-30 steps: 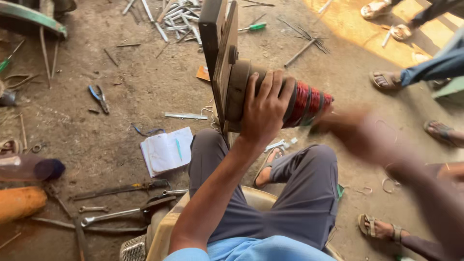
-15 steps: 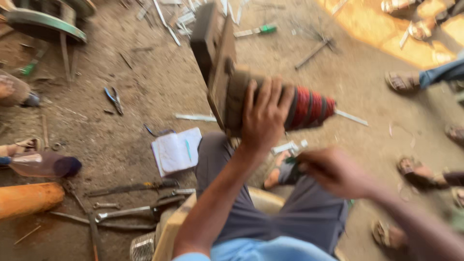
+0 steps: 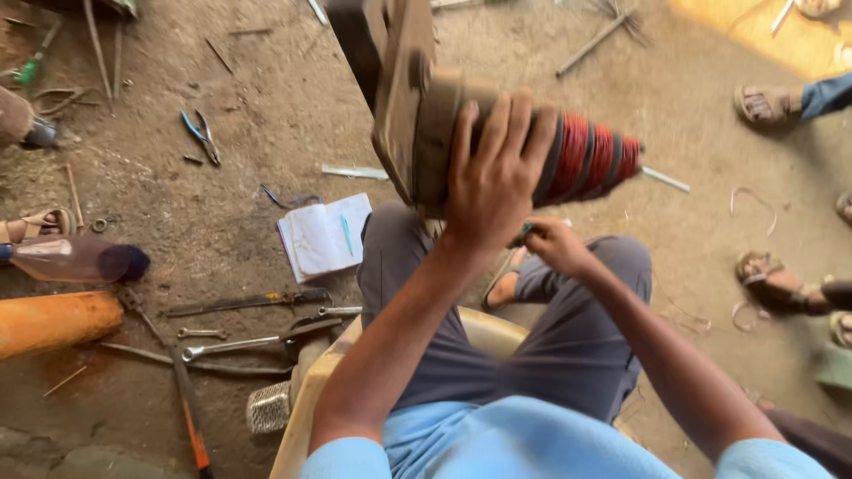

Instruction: The person holds a cylindrical core with red wire and repeatedly wraps the wire around it by hand. The person rotates the core and guides the wire to form tight, even layers. The task continues with consistent hand movements to maintain uniform winding.

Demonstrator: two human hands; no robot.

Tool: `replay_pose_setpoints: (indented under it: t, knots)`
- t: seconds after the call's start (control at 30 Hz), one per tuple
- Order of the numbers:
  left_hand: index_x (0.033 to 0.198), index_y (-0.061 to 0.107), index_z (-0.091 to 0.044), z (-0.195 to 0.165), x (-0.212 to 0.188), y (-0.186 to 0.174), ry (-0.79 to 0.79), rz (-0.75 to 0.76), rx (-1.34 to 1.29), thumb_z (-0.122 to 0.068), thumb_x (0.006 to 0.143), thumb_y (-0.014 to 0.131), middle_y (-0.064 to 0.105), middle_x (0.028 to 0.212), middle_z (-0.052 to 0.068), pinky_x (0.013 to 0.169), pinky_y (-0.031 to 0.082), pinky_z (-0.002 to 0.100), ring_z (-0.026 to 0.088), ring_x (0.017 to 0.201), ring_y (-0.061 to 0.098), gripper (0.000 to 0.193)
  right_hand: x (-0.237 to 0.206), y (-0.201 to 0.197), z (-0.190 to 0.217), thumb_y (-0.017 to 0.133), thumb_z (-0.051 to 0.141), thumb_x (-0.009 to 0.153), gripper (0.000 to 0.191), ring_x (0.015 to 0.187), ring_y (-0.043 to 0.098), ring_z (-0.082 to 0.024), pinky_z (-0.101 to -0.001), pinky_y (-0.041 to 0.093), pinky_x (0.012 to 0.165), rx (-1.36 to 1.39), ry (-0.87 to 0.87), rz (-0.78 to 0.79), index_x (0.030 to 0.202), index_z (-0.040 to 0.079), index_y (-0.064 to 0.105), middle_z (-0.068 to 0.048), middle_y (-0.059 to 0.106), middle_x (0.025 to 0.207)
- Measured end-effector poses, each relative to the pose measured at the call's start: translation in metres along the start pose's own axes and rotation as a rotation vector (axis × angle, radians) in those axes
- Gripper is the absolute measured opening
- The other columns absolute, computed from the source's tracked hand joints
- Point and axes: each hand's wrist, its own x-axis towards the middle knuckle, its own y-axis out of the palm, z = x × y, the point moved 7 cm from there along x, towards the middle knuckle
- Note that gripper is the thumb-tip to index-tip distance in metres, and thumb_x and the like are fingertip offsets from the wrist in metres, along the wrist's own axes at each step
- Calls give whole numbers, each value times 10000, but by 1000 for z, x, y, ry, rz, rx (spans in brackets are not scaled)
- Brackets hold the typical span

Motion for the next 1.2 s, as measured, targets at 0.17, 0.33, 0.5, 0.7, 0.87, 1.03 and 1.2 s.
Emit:
replay_pose_setpoints:
  t: [0.17, 0.33, 0.5, 0.7, 0.87, 1.03, 1.2]
  knots:
    - [1396, 608, -145, 0, 12, 22, 30, 48, 39, -74, 939, 690, 607, 1431, 94, 1244, 343, 497, 250, 1362, 536, 470, -87, -18, 77, 601, 86, 951, 153, 656, 628, -248, -391, 516, 632, -160, -211, -141, 1015, -17, 695, -172, 678, 783]
    - [1372, 606, -139, -13, 19, 24, 50, 13, 39, -119, 920, 681, 615, 1396, 109, 1219, 333, 514, 265, 1323, 530, 459, -137, -78, 169, 607, 81, 933, 170, 677, 687, -256, -392, 536, 631, -258, -285, -148, 1048, 1, 704, -157, 710, 813]
    - [1498, 532, -111, -47, -2, 4, 97, 86, 230, -229, 1060, 587, 555, 1518, 117, 1283, 295, 486, 263, 1441, 489, 457, -152, -111, 197, 628, 75, 937, 173, 684, 660, -182, -330, 520, 627, -285, -438, -105, 1073, -8, 696, -124, 706, 790]
    - [1575, 406, -119, -69, -23, -30, 252, 241, 292, -294, 955, 550, 385, 1620, 195, 1251, 274, 501, 318, 1503, 389, 660, -149, -120, 154, 631, 95, 955, 202, 724, 586, -107, -293, 508, 632, 70, -305, -128, 1096, -30, 706, -55, 652, 772]
    - [1536, 359, -29, -49, -20, -27, 440, 437, 417, -267, 959, 587, 348, 1623, 285, 1237, 264, 491, 409, 1517, 329, 665, -159, -117, 141, 603, 106, 983, 192, 753, 571, -84, -275, 510, 665, 123, -342, -91, 1067, -35, 703, -31, 659, 787]
    - [1569, 359, 11, -28, -7, -21, 463, 390, 402, -223, 911, 633, 397, 1603, 258, 1227, 299, 429, 368, 1490, 395, 750, -160, -117, 165, 631, 100, 932, 186, 666, 613, -138, -323, 516, 611, -11, -346, -123, 1039, -22, 724, -86, 686, 731]
    - [1564, 374, 2, -25, -9, -23, 425, 234, 469, -278, 986, 588, 465, 1566, 230, 1205, 334, 434, 351, 1466, 447, 677, -156, -84, 228, 654, 75, 884, 162, 739, 723, -244, -366, 557, 662, -206, -507, -44, 998, -28, 707, -143, 736, 826]
